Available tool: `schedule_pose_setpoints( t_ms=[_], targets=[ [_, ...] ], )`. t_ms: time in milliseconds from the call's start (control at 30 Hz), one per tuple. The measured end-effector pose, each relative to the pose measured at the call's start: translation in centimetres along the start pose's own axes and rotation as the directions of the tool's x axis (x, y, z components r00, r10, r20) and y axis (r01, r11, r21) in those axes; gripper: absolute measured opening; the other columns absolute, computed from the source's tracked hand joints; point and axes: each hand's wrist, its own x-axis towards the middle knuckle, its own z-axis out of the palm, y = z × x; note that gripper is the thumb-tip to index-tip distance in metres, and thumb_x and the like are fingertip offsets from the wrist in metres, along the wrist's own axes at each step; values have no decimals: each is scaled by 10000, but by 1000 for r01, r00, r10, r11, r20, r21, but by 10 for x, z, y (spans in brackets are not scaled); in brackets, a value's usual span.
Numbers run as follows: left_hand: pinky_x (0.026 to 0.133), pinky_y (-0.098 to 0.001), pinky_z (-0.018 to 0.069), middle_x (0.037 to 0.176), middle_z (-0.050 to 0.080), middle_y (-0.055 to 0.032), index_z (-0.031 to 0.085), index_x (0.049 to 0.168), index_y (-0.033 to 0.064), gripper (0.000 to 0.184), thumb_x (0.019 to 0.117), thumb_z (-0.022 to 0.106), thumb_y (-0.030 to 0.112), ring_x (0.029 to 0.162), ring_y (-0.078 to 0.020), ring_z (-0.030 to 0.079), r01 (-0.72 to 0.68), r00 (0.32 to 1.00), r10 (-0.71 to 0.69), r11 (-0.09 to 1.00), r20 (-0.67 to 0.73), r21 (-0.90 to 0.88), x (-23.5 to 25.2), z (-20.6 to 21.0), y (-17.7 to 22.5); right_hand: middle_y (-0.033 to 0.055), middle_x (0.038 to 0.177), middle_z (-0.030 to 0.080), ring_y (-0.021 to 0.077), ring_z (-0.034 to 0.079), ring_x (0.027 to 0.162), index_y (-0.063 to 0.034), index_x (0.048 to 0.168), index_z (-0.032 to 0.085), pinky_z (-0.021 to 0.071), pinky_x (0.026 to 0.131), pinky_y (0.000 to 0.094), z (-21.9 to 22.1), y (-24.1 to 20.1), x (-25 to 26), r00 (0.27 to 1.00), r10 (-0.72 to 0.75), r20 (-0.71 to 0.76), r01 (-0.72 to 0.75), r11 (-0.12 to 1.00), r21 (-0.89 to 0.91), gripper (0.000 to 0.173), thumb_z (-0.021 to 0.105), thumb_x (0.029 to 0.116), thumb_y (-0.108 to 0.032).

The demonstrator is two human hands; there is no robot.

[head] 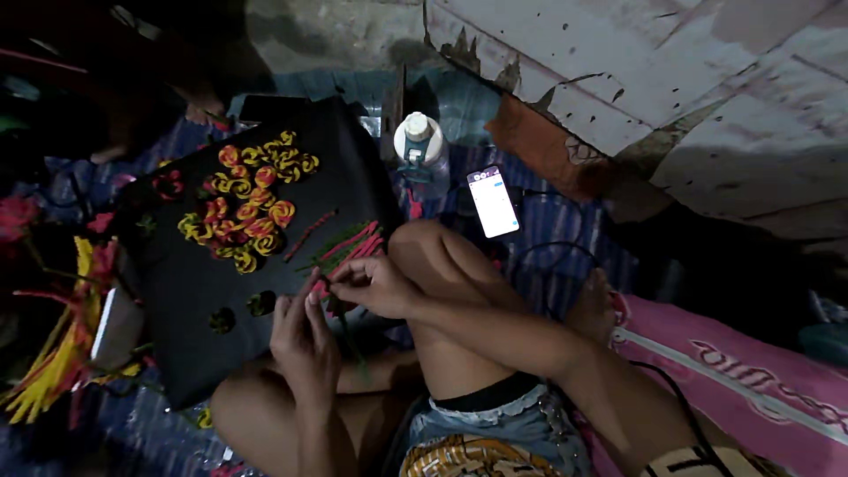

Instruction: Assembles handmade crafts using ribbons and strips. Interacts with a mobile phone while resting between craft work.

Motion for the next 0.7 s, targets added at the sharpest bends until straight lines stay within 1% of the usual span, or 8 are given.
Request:
schedule_pose_setpoints(
  t_ms=[67, 133, 200, 267, 333, 400, 500, 700],
  targets=[
    [692, -101, 400, 893, 578, -126, 669, 1234, -106, 328, 1052, 499, 107, 774, -16, 504, -38, 999, 37, 999, -31, -15, -1, 4, -3, 143, 979, 679, 61, 642, 810, 120, 1144, 640, 552, 761, 211, -1, 3, 3, 999, -10, 35, 10, 1000, -18, 197, 608, 979, 17],
    [658, -91, 451, 868, 615, -95, 678, 1189, -128, 297, 1028, 552, 88, 725, 25, 545, -51, 996, 42, 992, -76, -115, -3, 5, -10, 173, 1023, 671, 103, 653, 822, 116, 1192, 630, 562, 753, 240, -4, 4, 9, 998, 19, 67, -13, 996, -84, 227, 589, 996, 10],
    [618, -113, 523, 855, 690, -7, 692, 1127, -117, 253, 1006, 595, 83, 685, 54, 611, 12, 994, -43, 962, -105, -274, -3, 6, -12, 172, 1034, 660, 122, 653, 807, 99, 1195, 626, 569, 714, 256, -8, 7, 14, 998, 22, 56, -14, 990, -143, 215, 573, 1017, -9],
    [585, -169, 571, 863, 744, 48, 704, 1088, -61, 169, 965, 636, 34, 666, 18, 665, 147, 970, -217, 883, -110, -445, -2, 10, -5, 156, 1086, 695, 120, 657, 842, 64, 1192, 668, 558, 732, 264, -15, 10, 14, 997, -79, -5, 76, 979, -191, 216, 606, 1006, -27],
    [608, -216, 603, 860, 755, 33, 705, 1039, -23, 112, 951, 635, -12, 689, -38, 703, 288, 919, -388, 784, -73, -549, -1, 13, 4, 92, 1063, 726, 63, 661, 820, 19, 1165, 713, 565, 729, 232, -21, 14, 13, 983, -173, -56, 159, 967, -200, 211, 653, 994, -90],
    [609, -221, 598, 851, 745, 17, 694, 1013, -7, 94, 969, 611, -16, 689, -55, 701, 391, 864, -504, 686, -14, -613, 1, 14, 9, 21, 930, 723, -11, 600, 674, 7, 1121, 731, 519, 614, 165, -19, 13, 11, 977, -181, -115, 162, 975, -154, 187, 683, 970, -92],
    [602, -208, 581, 827, 732, 5, 716, 989, -15, 94, 948, 633, -30, 670, -44, 677, 410, 846, -533, 614, 29, -674, 1, 19, 7, -12, 787, 717, -25, 592, 564, 22, 1068, 730, 495, 502, 136, -13, 10, 7, 974, -156, -161, 149, 987, -57, 145, 696, 932, -11],
    [618, -226, 592, 844, 733, -28, 676, 1116, -54, 175, 948, 627, -61, 693, -74, 693, 436, 795, -605, 513, 49, -739, 3, 20, 10, -24, 796, 730, 0, 643, 604, 21, 1033, 731, 544, 533, 158, -11, 13, 4, 985, -155, -78, 158, 987, 27, 111, 678, 935, 13]
  ],
)
